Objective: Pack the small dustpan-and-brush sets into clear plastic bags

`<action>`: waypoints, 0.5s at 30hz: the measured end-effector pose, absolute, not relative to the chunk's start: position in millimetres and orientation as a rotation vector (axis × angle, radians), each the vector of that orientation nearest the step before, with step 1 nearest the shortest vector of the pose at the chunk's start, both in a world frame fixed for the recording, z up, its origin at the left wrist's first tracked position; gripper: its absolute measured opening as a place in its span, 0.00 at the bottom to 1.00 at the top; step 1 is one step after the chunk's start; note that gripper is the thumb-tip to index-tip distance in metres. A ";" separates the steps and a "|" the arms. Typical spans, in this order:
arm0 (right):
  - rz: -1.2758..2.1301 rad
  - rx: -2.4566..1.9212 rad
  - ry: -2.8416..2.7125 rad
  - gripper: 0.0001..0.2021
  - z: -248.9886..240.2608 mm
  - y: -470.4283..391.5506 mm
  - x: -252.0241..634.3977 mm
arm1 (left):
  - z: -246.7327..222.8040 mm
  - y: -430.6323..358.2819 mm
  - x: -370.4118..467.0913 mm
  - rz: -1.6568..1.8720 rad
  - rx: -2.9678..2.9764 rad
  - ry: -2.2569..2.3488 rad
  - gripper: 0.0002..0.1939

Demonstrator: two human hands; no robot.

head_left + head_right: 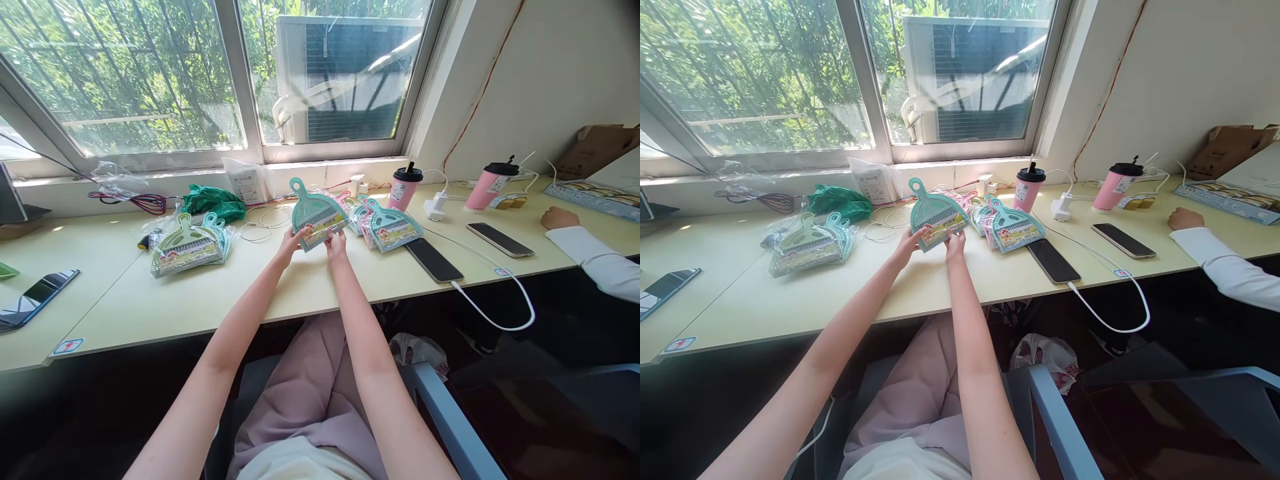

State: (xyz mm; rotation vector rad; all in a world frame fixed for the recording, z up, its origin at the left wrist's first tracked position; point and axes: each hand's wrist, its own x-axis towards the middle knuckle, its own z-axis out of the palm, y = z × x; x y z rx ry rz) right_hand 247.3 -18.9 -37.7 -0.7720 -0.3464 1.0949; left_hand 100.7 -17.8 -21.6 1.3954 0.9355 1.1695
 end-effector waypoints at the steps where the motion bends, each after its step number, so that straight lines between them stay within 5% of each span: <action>1: 1.086 -0.779 -0.332 0.17 -36.6 -19.8 246.8 | -21.0 -19.8 101.5 1.160 1.383 0.937 0.36; 15: 1.047 -0.825 -0.348 0.18 -33.0 -24.2 246.6 | -16.7 -28.6 102.8 1.108 1.329 0.917 0.33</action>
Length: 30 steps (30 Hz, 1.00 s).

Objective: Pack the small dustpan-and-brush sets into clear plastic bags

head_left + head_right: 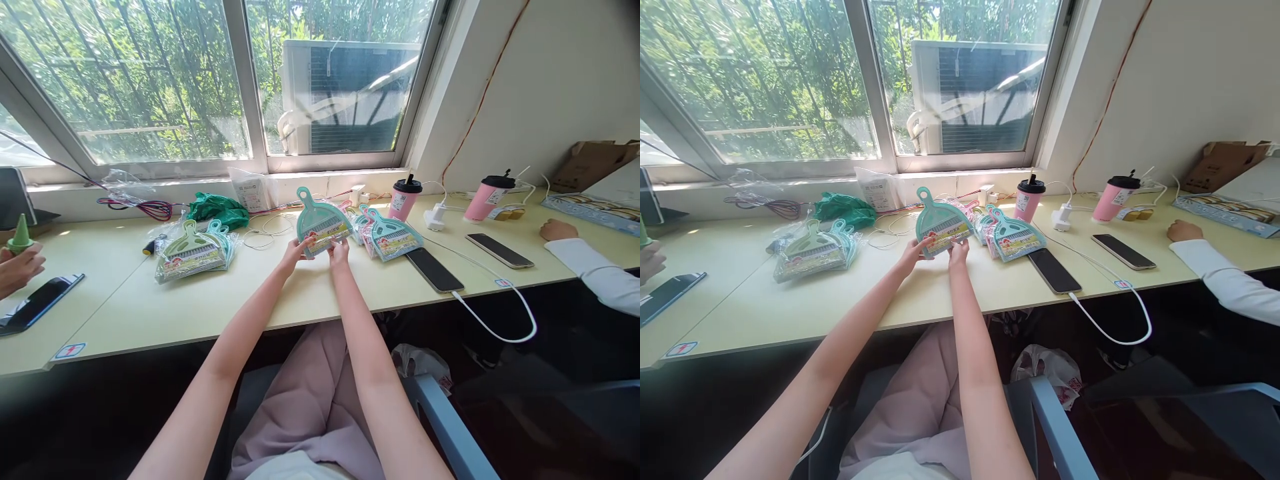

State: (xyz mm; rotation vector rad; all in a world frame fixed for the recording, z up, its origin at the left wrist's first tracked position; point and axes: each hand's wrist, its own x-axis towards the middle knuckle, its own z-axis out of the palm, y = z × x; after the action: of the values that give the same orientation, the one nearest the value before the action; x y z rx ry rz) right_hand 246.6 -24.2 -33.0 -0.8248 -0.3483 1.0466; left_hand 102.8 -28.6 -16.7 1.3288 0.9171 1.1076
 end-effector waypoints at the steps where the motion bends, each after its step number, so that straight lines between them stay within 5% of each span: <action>1: 1.050 -0.830 -0.380 0.18 -33.7 -23.4 246.7 | -17.4 -27.3 102.4 1.125 1.318 0.946 0.33; 15: 1.102 -0.821 -0.292 0.17 -35.6 -21.2 242.8 | -23.7 -19.3 100.7 1.199 1.345 1.044 0.28; 23: 1.120 -0.887 -0.410 0.04 -24.5 -22.8 237.9 | -16.5 -2.6 83.5 1.265 1.227 1.008 0.24; 26: 0.889 -1.112 -0.763 0.10 -21.5 -34.0 231.0 | -9.6 11.1 60.4 1.346 1.074 1.020 0.22; 30: 0.160 -1.333 -1.424 0.22 -20.8 -55.5 226.5 | -4.6 19.6 22.5 1.407 0.957 0.966 0.20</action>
State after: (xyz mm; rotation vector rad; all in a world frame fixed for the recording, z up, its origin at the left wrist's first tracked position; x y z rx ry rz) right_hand 226.5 -55.5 -20.8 -1.3328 -1.4236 0.1598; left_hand 22.5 19.6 -4.6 0.9572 0.9660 1.4071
